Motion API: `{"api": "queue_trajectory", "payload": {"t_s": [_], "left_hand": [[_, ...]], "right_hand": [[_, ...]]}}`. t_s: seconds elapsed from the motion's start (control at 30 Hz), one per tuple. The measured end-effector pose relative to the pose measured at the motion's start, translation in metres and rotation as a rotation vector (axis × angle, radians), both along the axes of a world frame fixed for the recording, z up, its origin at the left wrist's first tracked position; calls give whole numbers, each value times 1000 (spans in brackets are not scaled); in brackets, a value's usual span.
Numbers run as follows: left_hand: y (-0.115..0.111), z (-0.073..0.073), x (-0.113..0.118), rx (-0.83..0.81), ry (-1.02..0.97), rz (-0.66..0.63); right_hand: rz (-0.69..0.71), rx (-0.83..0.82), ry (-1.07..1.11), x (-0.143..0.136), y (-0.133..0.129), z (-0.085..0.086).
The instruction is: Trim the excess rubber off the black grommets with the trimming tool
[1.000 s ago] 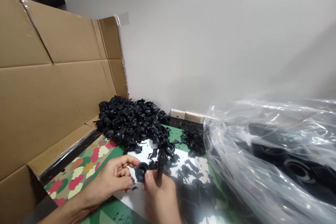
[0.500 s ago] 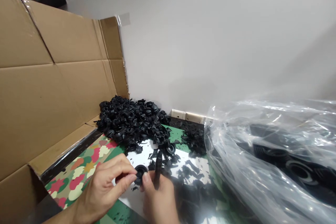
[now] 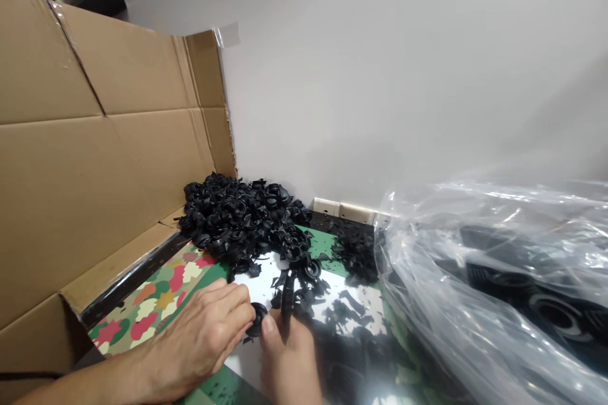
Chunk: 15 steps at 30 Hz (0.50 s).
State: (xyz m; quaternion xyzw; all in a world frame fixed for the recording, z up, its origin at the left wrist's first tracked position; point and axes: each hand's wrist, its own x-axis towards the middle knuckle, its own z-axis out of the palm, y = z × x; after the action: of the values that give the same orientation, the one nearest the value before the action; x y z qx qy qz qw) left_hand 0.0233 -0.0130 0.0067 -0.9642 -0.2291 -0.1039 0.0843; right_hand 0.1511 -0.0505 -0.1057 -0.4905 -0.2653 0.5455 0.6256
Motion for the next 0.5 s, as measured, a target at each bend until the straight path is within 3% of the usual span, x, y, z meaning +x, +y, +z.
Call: {"api": "queue_trajectory", "payload": {"t_s": [0.27, 0.4, 0.5], "left_hand": [[8, 1, 9, 198, 86, -244], [13, -7, 12, 218, -2, -300], [14, -11, 14, 154, -177, -282]], "right_hand": [[-45, -27, -158, 2, -9, 5], [-50, 25, -216, 6, -7, 5], [-37, 49, -202, 12, -5, 3]]}}
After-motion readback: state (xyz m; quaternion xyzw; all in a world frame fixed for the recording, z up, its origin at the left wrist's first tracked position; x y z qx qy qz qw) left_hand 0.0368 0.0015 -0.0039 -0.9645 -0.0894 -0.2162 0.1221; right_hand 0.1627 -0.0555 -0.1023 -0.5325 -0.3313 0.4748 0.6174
